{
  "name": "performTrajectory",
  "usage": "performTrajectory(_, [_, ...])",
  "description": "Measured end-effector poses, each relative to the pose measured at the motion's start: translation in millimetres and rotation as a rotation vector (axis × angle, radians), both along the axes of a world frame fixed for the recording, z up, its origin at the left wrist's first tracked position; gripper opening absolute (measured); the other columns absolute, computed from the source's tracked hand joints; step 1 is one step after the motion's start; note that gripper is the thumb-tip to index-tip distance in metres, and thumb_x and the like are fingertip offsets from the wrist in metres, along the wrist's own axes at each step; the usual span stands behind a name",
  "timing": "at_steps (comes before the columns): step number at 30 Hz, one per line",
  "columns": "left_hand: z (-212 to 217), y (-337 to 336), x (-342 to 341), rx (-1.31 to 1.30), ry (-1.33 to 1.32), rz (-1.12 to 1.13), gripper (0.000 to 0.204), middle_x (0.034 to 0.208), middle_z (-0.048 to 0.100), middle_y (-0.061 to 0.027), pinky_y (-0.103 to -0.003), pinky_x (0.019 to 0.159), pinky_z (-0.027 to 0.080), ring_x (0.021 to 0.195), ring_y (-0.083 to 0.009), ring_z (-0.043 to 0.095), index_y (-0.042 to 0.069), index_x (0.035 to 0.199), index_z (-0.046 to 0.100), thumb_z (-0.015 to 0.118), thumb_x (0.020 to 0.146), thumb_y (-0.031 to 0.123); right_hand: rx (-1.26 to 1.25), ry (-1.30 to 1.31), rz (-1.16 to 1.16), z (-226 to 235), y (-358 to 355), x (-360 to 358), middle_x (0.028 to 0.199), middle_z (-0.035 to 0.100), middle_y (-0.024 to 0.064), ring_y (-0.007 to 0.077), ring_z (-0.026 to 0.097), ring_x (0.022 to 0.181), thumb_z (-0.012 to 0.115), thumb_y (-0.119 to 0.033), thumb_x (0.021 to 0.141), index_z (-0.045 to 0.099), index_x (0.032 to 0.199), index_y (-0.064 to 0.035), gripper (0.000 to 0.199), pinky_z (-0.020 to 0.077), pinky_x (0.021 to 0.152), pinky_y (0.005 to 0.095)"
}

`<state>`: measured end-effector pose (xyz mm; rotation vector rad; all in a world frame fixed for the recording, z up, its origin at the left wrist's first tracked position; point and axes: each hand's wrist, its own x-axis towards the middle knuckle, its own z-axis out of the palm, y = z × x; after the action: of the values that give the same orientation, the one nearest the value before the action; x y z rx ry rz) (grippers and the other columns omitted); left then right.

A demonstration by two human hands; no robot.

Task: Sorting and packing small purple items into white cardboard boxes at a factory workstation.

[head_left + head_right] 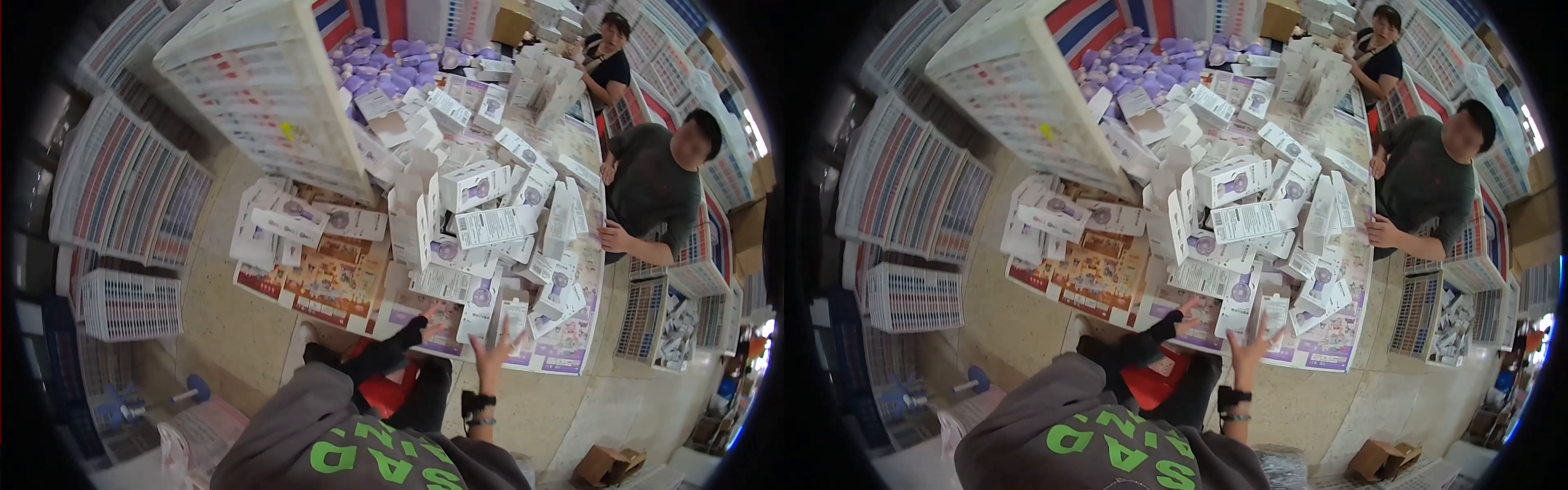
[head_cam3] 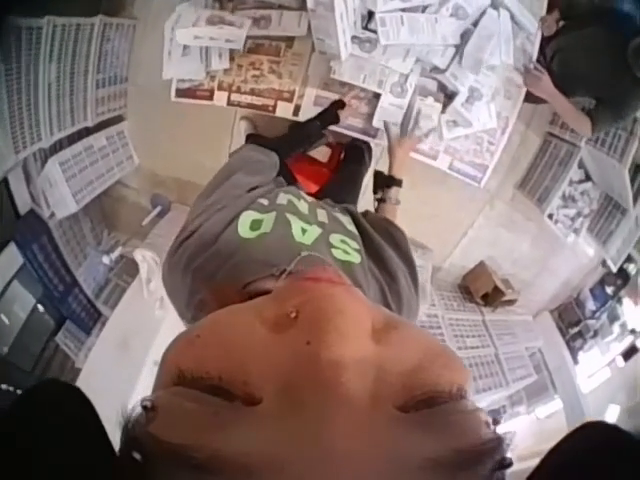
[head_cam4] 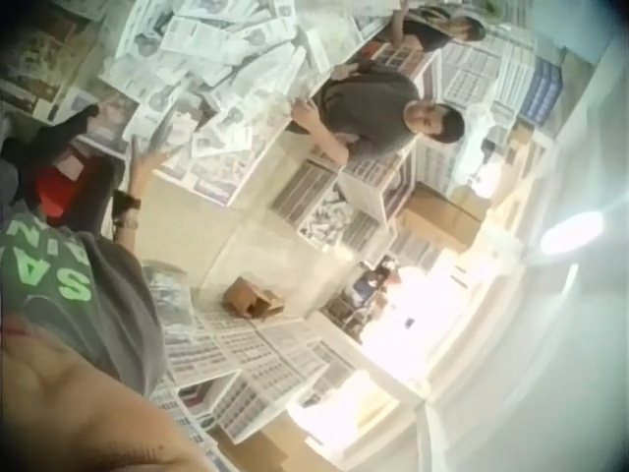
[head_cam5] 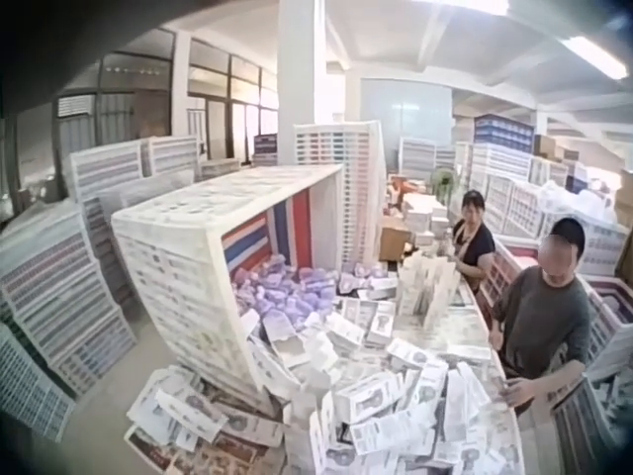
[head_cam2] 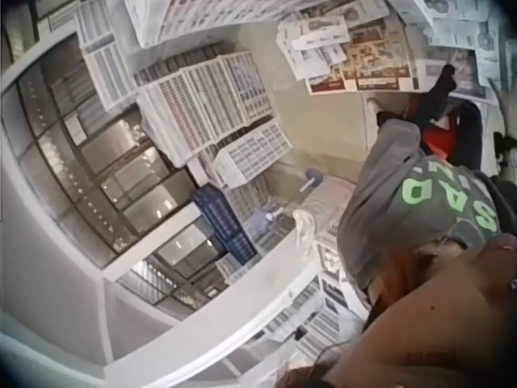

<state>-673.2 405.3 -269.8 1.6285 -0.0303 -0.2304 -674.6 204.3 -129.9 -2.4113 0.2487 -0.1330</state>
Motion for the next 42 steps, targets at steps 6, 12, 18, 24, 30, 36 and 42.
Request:
performTrajectory(6, [102,161,-27,-0.149,0.175,0.002,0.055,0.121,0.054,-0.0076,-0.035,0.098,0.039,0.114,-0.0175,0.049,0.011,0.139,0.035,0.056,0.089,0.011,-0.26,0.163,0.053,-9,12,49,0.147,0.005,0.03,0.0438,0.011,0.136,0.082,-0.022,0.058,0.04,0.137,-0.0202,0.089,0.0221,0.108,0.0496])
performTrajectory(12, [202,375,-48,0.257,-0.085,0.515,0.045,0.115,0.054,-0.0087,-0.032,0.086,0.045,0.102,-0.0184,0.055,0.011,0.13,0.045,0.058,0.087,0.016,-0.34,0.052,-0.048,-22,-9,74,0.15,0.005,0.0206,0.0416,0.011,0.137,0.069,-0.015,0.075,0.05,0.128,-0.0212,0.057,0.0234,0.095,0.0698])
performTrajectory(18, [146,415,-9,0.359,0.374,0.497,0.086,0.115,0.049,-0.0204,-0.037,0.074,0.05,0.096,-0.0257,0.058,0.009,0.137,0.028,0.079,0.069,0.024,-0.203,-0.221,0.129,86,150,85,0.129,0.041,0.0229,0.0398,0.038,0.12,0.067,-0.004,0.073,0.056,0.115,-0.0105,0.045,0.0331,0.096,0.0461])
performTrajectory(24, [99,355,-10,0.451,-0.003,0.708,0.066,0.105,0.058,-0.0204,-0.037,0.071,0.049,0.09,-0.0263,0.061,0.002,0.128,0.038,0.073,0.075,0.02,-0.224,-0.09,0.388,128,318,132,0.147,0.013,0.0224,0.0453,0.018,0.133,0.079,-0.02,0.06,0.044,0.133,-0.0235,0.081,0.0266,0.098,0.0611])
performTrajectory(30, [102,263,-16,-0.212,0.367,0.708,0.047,0.117,0.055,-0.014,-0.035,0.067,0.057,0.096,-0.025,0.061,0.001,0.13,0.038,0.055,0.089,0.016,-0.506,-0.276,0.589,65,282,187,0.15,0.005,0.0204,0.0435,0.008,0.137,0.077,-0.013,0.055,0.051,0.124,-0.0241,0.075,0.0236,0.089,0.0734])
performTrajectory(36, [129,212,13,-0.221,0.203,0.755,0.043,0.11,0.059,-0.0133,-0.033,0.064,0.055,0.091,-0.0226,0.062,0.004,0.129,0.045,0.054,0.089,0.016,-0.044,-0.324,0.628,79,204,231,0.141,0.027,0.0207,0.0385,0.047,0.113,0.062,0.007,0.063,0.058,0.093,-0.0047,0.032,0.0451,0.088,0.0388])
performTrajectory(42, [204,170,56,0.12,0.021,0.357,0.025,0.104,0.061,-0.0155,-0.027,0.072,0.049,0.085,-0.0151,0.062,0.002,0.111,0.053,0.052,0.088,0.011,-0.112,-0.281,0.654,89,147,271,0.122,0.045,0.0216,0.0359,0.05,0.106,0.061,0.004,0.068,0.06,0.081,-0.0007,0.014,0.044,0.088,0.0403])
